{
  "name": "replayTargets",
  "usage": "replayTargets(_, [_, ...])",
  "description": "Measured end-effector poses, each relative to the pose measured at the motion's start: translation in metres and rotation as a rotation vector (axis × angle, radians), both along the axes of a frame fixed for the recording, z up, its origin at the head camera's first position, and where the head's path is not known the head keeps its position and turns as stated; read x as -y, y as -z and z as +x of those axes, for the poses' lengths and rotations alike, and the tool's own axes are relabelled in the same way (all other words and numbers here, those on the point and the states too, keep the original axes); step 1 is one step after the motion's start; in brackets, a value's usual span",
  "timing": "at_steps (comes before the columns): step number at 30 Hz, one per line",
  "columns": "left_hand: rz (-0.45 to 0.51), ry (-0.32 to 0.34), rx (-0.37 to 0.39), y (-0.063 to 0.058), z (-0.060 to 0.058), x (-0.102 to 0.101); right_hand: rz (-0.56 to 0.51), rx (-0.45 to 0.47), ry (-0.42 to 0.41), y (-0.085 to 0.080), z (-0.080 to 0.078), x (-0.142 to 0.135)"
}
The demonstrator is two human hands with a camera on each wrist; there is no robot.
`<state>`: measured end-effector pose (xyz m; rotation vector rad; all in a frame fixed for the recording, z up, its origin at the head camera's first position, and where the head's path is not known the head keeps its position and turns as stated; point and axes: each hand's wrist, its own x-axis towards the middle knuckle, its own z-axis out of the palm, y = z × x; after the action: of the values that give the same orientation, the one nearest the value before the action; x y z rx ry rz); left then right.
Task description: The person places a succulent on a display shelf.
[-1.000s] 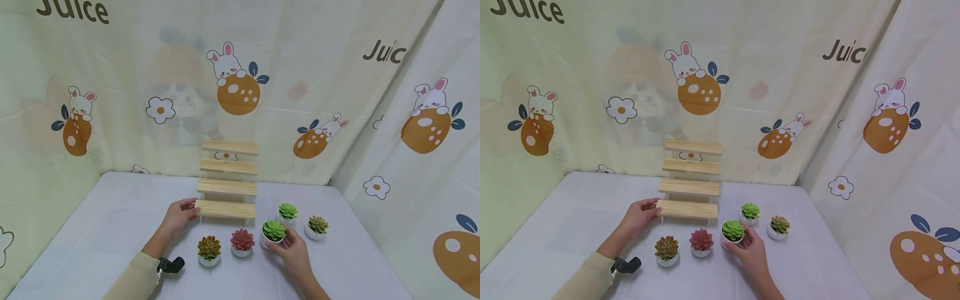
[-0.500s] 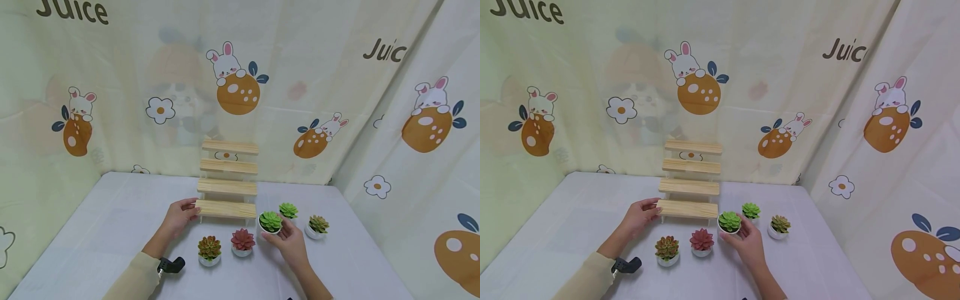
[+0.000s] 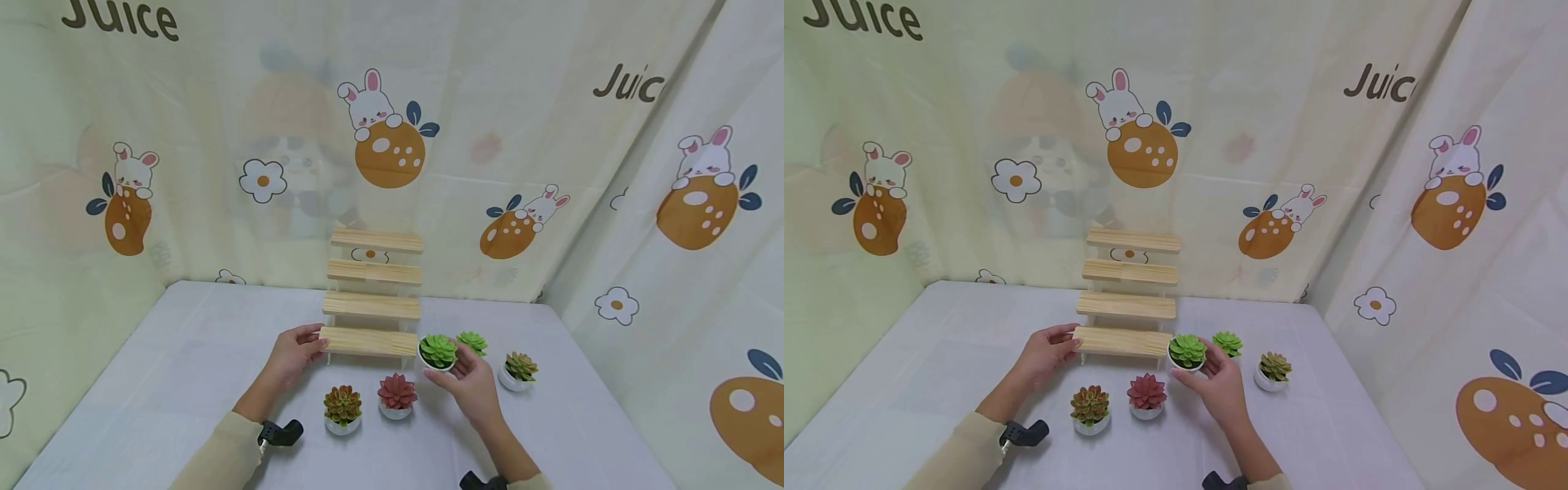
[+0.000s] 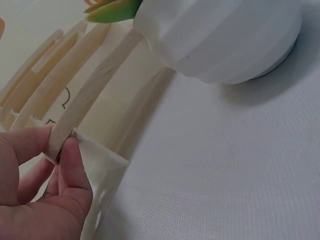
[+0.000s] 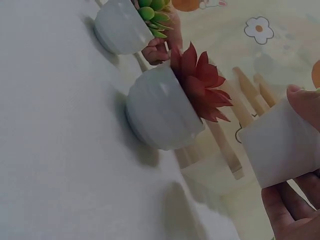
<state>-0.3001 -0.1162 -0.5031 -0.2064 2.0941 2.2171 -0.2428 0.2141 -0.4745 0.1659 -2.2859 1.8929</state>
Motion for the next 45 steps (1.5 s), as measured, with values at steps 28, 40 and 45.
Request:
replayTargets(28, [0.007,-0.011,0.004,0.001,-0.001,-0.001,0.086,-0.066,-0.103,-0.052,-0.031,0.023])
replayTargets(40, [-0.01,-0.01,0.011,0.001,-0.001,-0.001,0.047,-0.059,-0.143,-0.068,-0.047,0.035])
replayTargets(45, [-0.013,-0.012,0.007,-0.001,0.001,-0.001,0.042,-0.069,-0.156,-0.071,-0.058,0.04])
